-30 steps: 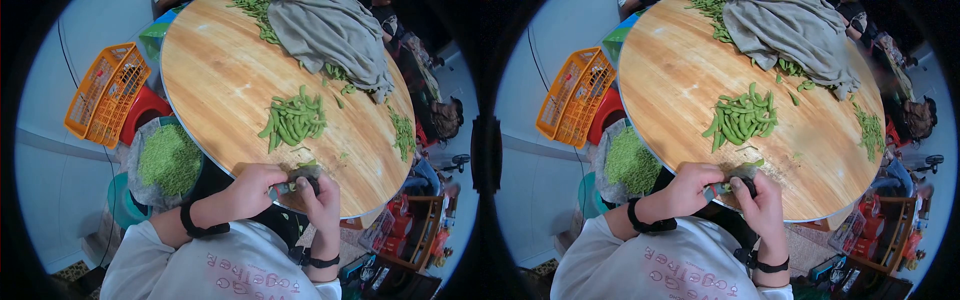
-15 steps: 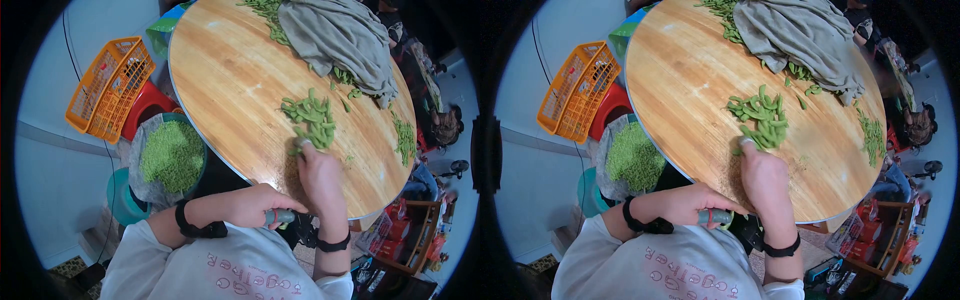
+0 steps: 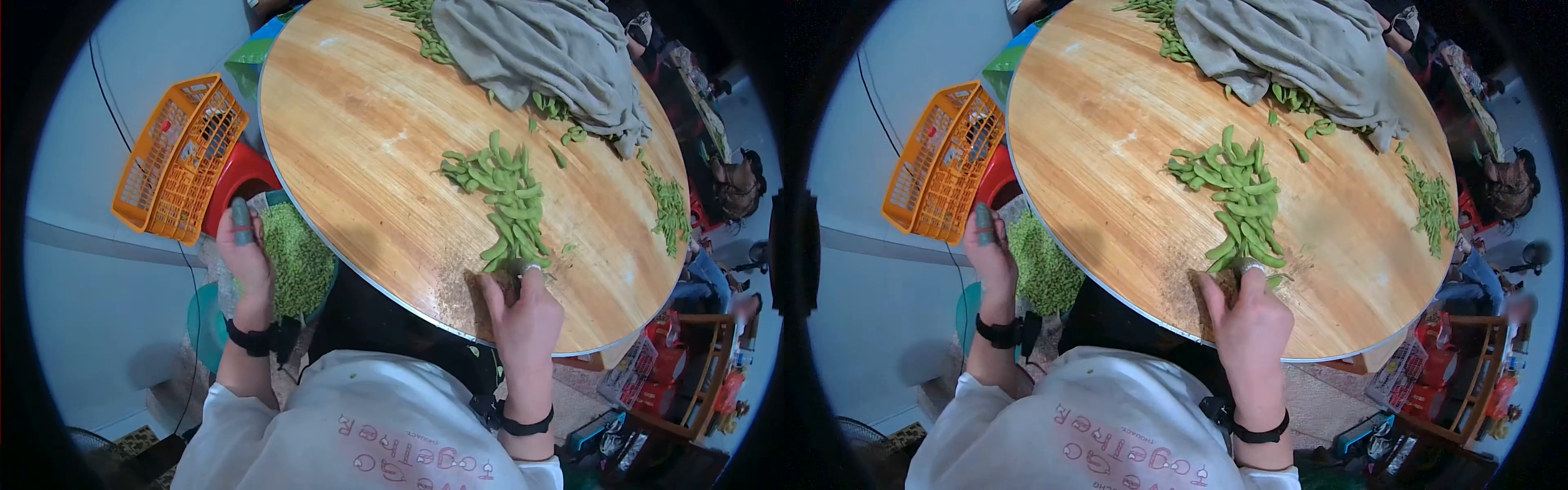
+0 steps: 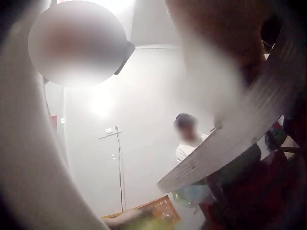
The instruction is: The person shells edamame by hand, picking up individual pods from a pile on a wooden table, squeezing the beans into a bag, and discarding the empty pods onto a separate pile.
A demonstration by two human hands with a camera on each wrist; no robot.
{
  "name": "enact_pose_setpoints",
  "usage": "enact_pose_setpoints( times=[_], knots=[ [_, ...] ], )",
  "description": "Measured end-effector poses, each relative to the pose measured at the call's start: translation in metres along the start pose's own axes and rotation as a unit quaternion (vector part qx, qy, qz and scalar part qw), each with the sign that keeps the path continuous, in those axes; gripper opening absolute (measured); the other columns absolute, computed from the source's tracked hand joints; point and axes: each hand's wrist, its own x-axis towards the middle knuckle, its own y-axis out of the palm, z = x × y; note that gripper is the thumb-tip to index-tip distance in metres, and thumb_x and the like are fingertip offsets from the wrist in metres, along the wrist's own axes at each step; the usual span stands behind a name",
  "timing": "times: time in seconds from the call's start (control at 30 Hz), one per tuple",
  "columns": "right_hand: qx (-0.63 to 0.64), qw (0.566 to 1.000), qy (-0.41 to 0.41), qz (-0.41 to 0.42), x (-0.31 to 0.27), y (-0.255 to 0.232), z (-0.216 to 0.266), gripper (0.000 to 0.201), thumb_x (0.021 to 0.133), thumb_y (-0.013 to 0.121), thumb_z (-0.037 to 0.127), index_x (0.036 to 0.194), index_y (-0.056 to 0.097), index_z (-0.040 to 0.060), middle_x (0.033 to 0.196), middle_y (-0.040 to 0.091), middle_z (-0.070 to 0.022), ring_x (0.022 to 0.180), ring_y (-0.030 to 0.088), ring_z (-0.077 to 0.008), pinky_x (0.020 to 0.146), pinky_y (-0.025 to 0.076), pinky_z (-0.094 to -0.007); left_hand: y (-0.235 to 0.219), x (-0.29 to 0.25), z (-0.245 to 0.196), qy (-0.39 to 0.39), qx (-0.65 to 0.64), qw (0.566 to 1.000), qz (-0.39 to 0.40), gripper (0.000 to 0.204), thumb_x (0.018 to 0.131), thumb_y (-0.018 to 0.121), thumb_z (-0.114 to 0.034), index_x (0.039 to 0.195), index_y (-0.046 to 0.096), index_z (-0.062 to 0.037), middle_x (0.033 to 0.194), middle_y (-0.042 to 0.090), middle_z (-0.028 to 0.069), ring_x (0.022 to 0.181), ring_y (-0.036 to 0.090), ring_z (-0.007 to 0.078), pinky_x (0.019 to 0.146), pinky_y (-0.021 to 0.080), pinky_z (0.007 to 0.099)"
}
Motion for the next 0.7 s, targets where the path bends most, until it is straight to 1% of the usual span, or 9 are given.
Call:
enact_pose_setpoints(
  times=[0.1,0.17,0.27,0.3,0.4,0.5,0.53,0.6,0.7],
  knots=[
    [-0.046,0.998,-0.043,-0.013,0.005,0.005,0.004,0.028,0.076,0.069,0.022,0.072,0.049,0.0029,0.053,0.052,-0.0163,0.046,0.054,-0.0320,0.043,0.043,-0.0390,-0.083,0.003,0.094,0.099,0.431,0.893,0.085,0.026,0.086,0.054,-0.024,0.101,0.058,-0.0035,0.081,0.060,0.0119,0.077,0.058,0.0210,0.071,0.047,0.0323],
    [-0.086,0.996,-0.031,-0.013,0.005,0.008,0.004,0.025,0.076,0.068,0.020,0.074,0.049,0.0034,0.051,0.051,-0.0155,0.047,0.055,-0.0324,0.044,0.043,-0.0392,-0.115,-0.004,0.133,0.086,0.759,0.618,0.187,0.031,0.081,0.061,-0.023,0.107,0.058,-0.0046,0.102,0.058,0.0190,0.089,0.057,0.0308,0.079,0.045,0.0395],
    [-0.080,0.996,-0.021,-0.014,0.003,0.003,-0.005,0.023,0.076,0.067,0.017,0.073,0.049,0.0028,0.053,0.053,-0.0160,0.049,0.056,-0.0330,0.044,0.043,-0.0402,-0.095,0.013,0.086,0.110,0.675,0.728,0.037,0.024,0.082,0.060,-0.015,0.103,0.060,-0.0031,0.113,0.053,0.0203,0.092,0.057,0.0305,0.078,0.046,0.0351],
    [-0.081,0.996,-0.020,-0.014,0.002,0.001,-0.008,0.023,0.076,0.067,0.017,0.073,0.049,0.0028,0.053,0.053,-0.0160,0.049,0.056,-0.0330,0.044,0.043,-0.0402,-0.082,0.024,0.067,-0.044,0.522,0.852,-0.017,0.020,0.084,0.057,-0.011,0.101,0.061,-0.0028,0.110,0.056,0.0173,0.090,0.059,0.0260,0.079,0.046,0.0308],
    [0.054,0.998,-0.007,-0.018,-0.001,-0.004,-0.012,0.025,0.075,0.068,0.014,0.068,0.047,0.0014,0.055,0.054,-0.0159,0.046,0.053,-0.0335,0.044,0.042,-0.0384,-0.008,0.021,-0.009,0.043,0.251,0.963,0.086,0.025,0.079,0.051,0.000,0.101,0.062,-0.0023,0.095,0.063,0.0064,0.085,0.058,0.0156,0.077,0.045,0.0267],
    [0.181,0.982,0.035,0.038,-0.003,-0.013,-0.009,0.024,0.074,0.069,0.010,0.066,0.048,-0.0010,0.054,0.052,-0.0133,0.043,0.049,-0.0251,0.044,0.040,-0.0335,0.079,-0.027,-0.086,0.048,0.064,0.926,0.370,0.029,0.077,0.050,0.002,0.103,0.061,-0.0036,0.093,0.063,0.0074,0.079,0.058,0.0144,0.064,0.046,0.0258],
    [0.240,0.967,0.044,0.068,-0.004,-0.015,-0.009,0.022,0.074,0.069,0.008,0.067,0.050,-0.0018,0.053,0.050,-0.0105,0.045,0.046,-0.0195,0.045,0.039,-0.0305,0.100,-0.035,-0.094,0.184,0.277,0.812,0.480,0.031,0.074,0.057,-0.001,0.104,0.060,-0.0038,0.093,0.062,0.0095,0.076,0.059,0.0175,0.059,0.047,0.0279],
    [0.301,0.948,0.054,0.092,-0.007,-0.021,-0.008,0.020,0.074,0.069,0.007,0.068,0.052,-0.0025,0.053,0.048,-0.0076,0.046,0.043,-0.0139,0.046,0.038,-0.0275,0.137,-0.063,-0.092,0.296,0.169,0.766,0.546,0.031,0.072,0.063,-0.002,0.103,0.060,-0.0034,0.092,0.061,0.0111,0.071,0.059,0.0198,0.058,0.046,0.0276],
    [0.436,0.884,0.074,0.153,-0.012,-0.031,-0.014,0.010,0.082,0.061,0.007,0.082,0.056,-0.0018,0.059,0.048,0.0029,0.053,0.040,-0.0057,0.048,0.035,-0.0215,0.164,-0.081,-0.100,0.212,0.239,0.693,0.647,0.027,0.074,0.064,-0.003,0.101,0.060,-0.0028,0.088,0.061,0.0068,0.071,0.058,0.0150,0.061,0.046,0.0248]
  ],
)
